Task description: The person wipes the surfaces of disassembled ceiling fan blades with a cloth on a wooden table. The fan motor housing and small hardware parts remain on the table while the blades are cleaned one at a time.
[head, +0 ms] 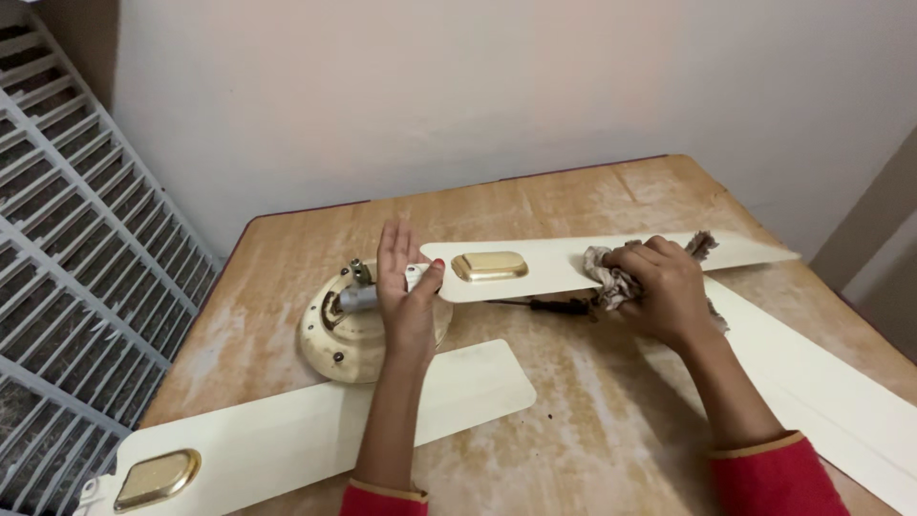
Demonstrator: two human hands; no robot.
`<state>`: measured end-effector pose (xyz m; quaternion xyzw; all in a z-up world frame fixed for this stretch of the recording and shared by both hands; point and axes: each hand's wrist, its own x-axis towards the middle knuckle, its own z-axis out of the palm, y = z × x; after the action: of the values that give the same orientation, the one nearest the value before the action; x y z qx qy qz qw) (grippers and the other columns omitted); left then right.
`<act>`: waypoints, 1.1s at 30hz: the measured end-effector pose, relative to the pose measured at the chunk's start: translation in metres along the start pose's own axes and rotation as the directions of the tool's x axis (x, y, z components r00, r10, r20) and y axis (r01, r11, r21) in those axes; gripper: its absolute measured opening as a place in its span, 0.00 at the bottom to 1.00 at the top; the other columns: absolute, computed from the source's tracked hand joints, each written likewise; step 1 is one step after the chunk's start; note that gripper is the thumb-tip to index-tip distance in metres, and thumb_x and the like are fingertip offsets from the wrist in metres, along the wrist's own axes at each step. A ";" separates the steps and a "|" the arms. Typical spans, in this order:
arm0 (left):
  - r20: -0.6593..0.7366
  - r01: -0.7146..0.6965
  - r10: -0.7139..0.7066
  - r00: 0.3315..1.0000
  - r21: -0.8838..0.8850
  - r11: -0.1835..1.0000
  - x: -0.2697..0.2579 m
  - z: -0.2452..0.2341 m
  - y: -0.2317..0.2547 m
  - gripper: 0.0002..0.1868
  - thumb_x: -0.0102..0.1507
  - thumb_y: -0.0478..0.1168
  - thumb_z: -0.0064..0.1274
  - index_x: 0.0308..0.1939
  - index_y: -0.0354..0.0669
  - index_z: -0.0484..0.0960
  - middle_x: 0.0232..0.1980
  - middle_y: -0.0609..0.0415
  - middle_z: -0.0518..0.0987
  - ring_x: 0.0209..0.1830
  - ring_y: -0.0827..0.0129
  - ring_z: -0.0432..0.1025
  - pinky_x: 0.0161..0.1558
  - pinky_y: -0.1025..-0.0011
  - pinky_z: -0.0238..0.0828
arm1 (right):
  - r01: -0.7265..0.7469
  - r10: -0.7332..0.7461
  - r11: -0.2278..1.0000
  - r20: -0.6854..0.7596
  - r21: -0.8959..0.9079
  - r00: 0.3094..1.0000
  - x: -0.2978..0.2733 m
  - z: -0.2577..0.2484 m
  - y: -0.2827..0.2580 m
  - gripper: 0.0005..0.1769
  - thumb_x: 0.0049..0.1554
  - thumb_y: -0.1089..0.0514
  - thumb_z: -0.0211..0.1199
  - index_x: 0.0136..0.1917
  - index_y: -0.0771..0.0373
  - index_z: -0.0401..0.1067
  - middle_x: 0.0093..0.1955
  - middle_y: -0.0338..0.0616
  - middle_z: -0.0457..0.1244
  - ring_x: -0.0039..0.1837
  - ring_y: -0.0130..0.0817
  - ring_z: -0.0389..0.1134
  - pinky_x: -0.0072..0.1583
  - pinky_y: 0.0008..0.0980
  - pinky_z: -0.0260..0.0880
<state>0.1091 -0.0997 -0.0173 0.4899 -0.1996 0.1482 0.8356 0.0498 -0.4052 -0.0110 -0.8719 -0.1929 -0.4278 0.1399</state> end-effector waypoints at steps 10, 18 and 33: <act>-0.254 0.088 -0.105 0.961 -0.079 0.993 -0.003 -0.002 -0.019 0.43 0.60 0.18 0.35 0.80 0.44 0.52 0.83 0.50 0.49 0.82 0.59 0.53 0.65 0.71 0.64 | -0.275 0.275 0.959 0.453 -0.067 0.848 0.004 -0.008 -0.010 0.28 0.33 0.62 0.76 0.50 0.56 0.79 0.46 0.48 0.71 0.49 0.45 0.70 0.51 0.42 0.72; -0.288 0.227 -0.277 0.917 -0.194 0.954 -0.005 -0.003 -0.031 0.44 0.62 0.16 0.40 0.80 0.42 0.49 0.82 0.44 0.58 0.76 0.51 0.59 0.62 0.72 0.65 | -0.679 0.455 0.610 0.522 0.408 0.722 0.004 -0.037 0.008 0.18 0.45 0.68 0.67 0.51 0.64 0.77 0.40 0.50 0.70 0.44 0.44 0.69 0.48 0.43 0.69; -0.065 0.402 -0.414 0.908 -0.149 0.904 -0.046 0.043 -0.078 0.37 0.63 0.19 0.36 0.75 0.44 0.59 0.77 0.47 0.64 0.70 0.67 0.65 0.64 0.75 0.65 | -0.316 0.644 0.405 -0.023 0.858 0.765 0.001 0.035 -0.054 0.31 0.61 0.55 0.62 0.73 0.53 0.54 0.68 0.49 0.58 0.66 0.46 0.65 0.62 0.46 0.69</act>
<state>0.0951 -0.1775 -0.0797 0.4568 -0.0617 -0.0204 0.8872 0.0501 -0.3423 -0.0270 -0.6300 -0.0742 -0.3762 0.6754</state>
